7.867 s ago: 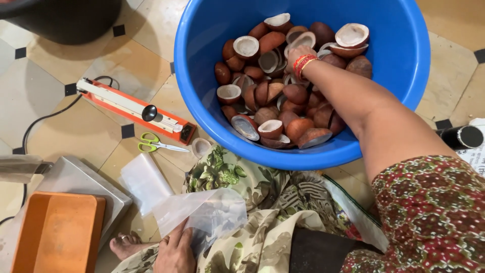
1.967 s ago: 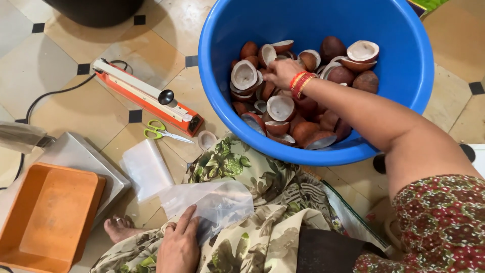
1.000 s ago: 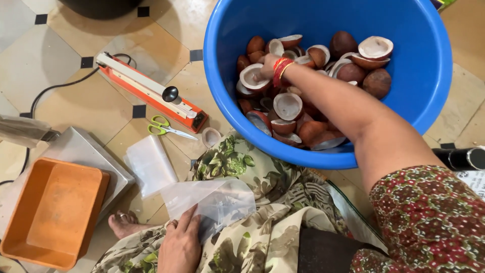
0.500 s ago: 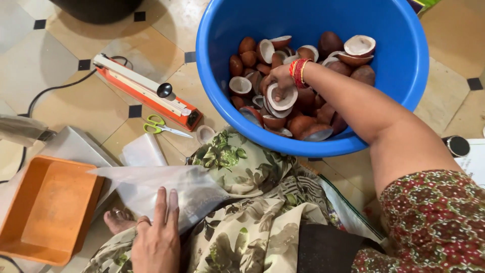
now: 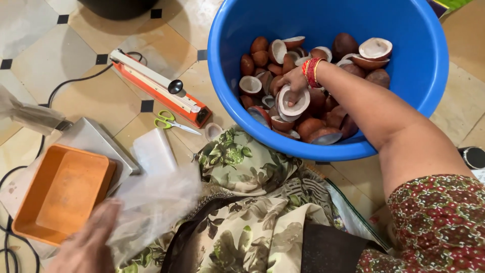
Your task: Packing dried coconut halves into plastic bags, weighing them, and sealing the bags.
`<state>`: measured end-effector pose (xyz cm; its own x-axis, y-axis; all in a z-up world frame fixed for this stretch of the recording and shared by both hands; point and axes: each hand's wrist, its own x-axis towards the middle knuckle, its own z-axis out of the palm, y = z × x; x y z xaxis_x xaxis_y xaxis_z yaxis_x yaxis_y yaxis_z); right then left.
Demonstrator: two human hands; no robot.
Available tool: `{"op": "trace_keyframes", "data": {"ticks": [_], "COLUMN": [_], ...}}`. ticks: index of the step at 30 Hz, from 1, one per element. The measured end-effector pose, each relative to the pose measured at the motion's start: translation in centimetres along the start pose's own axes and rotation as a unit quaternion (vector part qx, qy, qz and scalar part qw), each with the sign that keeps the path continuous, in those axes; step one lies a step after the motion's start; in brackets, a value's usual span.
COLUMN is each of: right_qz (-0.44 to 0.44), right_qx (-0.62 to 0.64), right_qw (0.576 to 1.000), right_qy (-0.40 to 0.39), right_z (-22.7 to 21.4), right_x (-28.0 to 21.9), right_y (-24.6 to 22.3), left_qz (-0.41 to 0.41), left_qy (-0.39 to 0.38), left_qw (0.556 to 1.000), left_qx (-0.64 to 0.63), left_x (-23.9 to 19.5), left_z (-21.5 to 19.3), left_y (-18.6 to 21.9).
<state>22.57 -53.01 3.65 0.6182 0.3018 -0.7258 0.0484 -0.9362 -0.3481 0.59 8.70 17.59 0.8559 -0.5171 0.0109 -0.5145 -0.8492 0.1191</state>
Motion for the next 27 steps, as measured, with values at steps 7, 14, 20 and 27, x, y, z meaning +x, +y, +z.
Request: {"op": "trace_keyframes", "data": {"ticks": [7, 14, 20, 27], "right_qz": [0.01, -0.008, -0.264, -0.519], "right_qx": [-0.011, 0.019, 0.187, 0.339], "right_qw": [1.0, 0.986, 0.892, 0.777], "right_qy": [0.008, 0.168, 0.315, 0.108], "right_z": [0.0, -2.1, 0.4, 8.9], "right_x": [-1.3, -8.9, -18.1, -18.4], "right_y": [-1.4, -3.8, -12.3, -28.1], "left_qz": [-0.16, -0.13, -0.05, -0.088], "left_qy": [-0.08, 0.031, 0.141, 0.046], "left_qw": [0.953, 0.99, 0.988, 0.994], "left_qx": [0.245, 0.052, 0.045, -0.047], "left_x": [1.2, 2.2, 2.1, 2.9], "left_z": [-0.5, 1.0, 2.6, 3.3], "left_y": [2.1, 7.5, 9.5, 11.6]}}
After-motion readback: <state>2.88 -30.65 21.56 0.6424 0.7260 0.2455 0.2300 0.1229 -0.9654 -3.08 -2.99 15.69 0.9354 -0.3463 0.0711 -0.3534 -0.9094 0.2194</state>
